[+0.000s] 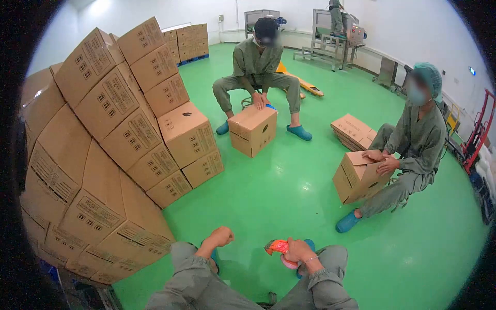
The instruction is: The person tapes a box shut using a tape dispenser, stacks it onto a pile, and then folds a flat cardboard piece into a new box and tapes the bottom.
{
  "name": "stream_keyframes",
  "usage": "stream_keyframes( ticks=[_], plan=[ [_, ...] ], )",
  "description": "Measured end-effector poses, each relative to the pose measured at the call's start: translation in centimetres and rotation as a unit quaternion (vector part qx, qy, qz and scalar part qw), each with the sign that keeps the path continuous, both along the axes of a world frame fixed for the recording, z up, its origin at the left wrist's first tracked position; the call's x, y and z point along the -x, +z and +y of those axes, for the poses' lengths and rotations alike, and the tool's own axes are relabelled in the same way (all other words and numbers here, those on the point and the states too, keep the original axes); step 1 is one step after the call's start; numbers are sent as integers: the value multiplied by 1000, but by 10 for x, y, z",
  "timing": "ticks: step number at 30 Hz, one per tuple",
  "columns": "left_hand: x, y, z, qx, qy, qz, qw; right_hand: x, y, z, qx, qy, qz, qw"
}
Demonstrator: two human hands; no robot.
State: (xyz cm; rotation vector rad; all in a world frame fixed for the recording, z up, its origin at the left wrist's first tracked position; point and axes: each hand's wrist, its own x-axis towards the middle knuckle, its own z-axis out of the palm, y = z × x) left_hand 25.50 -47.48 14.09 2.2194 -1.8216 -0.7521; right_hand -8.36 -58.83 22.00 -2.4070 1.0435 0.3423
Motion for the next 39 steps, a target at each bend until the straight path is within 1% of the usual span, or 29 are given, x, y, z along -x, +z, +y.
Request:
stream_keyframes(
  ticks=[1,3,4,6,10,12,17,20,22,25,27,28,29,30,31,32,33,34,35,36,37,38,39],
  plan=[
    [5,15,-2,0,3,1,1000,-3,-1,-3,2,5,6,1000],
    [13,46,-6,-32,-37,75,996,-4,-2,-5,-4,4,-5,1000],
    [19,53,-8,-34,-35,78,996,-3,-1,-5,-9,3,-14,1000],
    [26,56,-8,6,-2,1,1000,-4,-2,-6,-5,8,-9,1000],
    [26,49,-7,0,14,23,1000,-7,-3,-7,-5,19,-18,1000],
    [25,43,-4,-39,7,-10,999,-8,3,-4,-12,19,-21,1000],
    [23,32,-2,-56,12,-11,998,-8,-2,-2,-7,20,-29,999],
    [20,31,3,-53,25,-1,998,-11,-2,-2,3,32,-3,999],
    [19,37,4,-49,31,2,998,-12,-2,0,-7,4,14,1000],
    [17,43,7,-72,24,14,997,-9,-12,-4,-3,34,4,999],
    [17,38,7,-30,29,-3,999,-8,-13,-3,-4,22,1,1000],
    [16,32,5,-32,26,-1,999,-6,-12,-1,-7,10,-2,1000],
    [15,26,3,126,79,4,989,-5,-12,0,-11,5,1,1000],
    [17,19,1,280,132,10,951,-5,-14,-1,-7,15,14,1000],
    [22,38,0,290,159,16,944,-4,-15,-2,-5,26,26,999],
    [25,68,-2,300,186,21,935,-2,-16,-3,-10,22,27,999],
    [31,80,-4,295,180,21,938,0,-17,-3,-15,18,35,999],
    [40,85,-8,342,146,-23,928,1,-14,-3,-21,13,43,999],
    [50,87,-12,386,112,-64,913,5,-12,-4,-30,5,46,998],
    [59,84,-19,378,108,-58,918,8,-1,-4,-41,4,25,999],
    [66,78,-29,369,73,-70,924,12,5,-4,-49,3,4,999],
    [72,74,-38,363,40,-84,927,20,5,-5,-53,-1,8,999],
    [73,61,-44,361,37,-78,929,28,5,-7,-67,-33,-74,994]
  ],
)
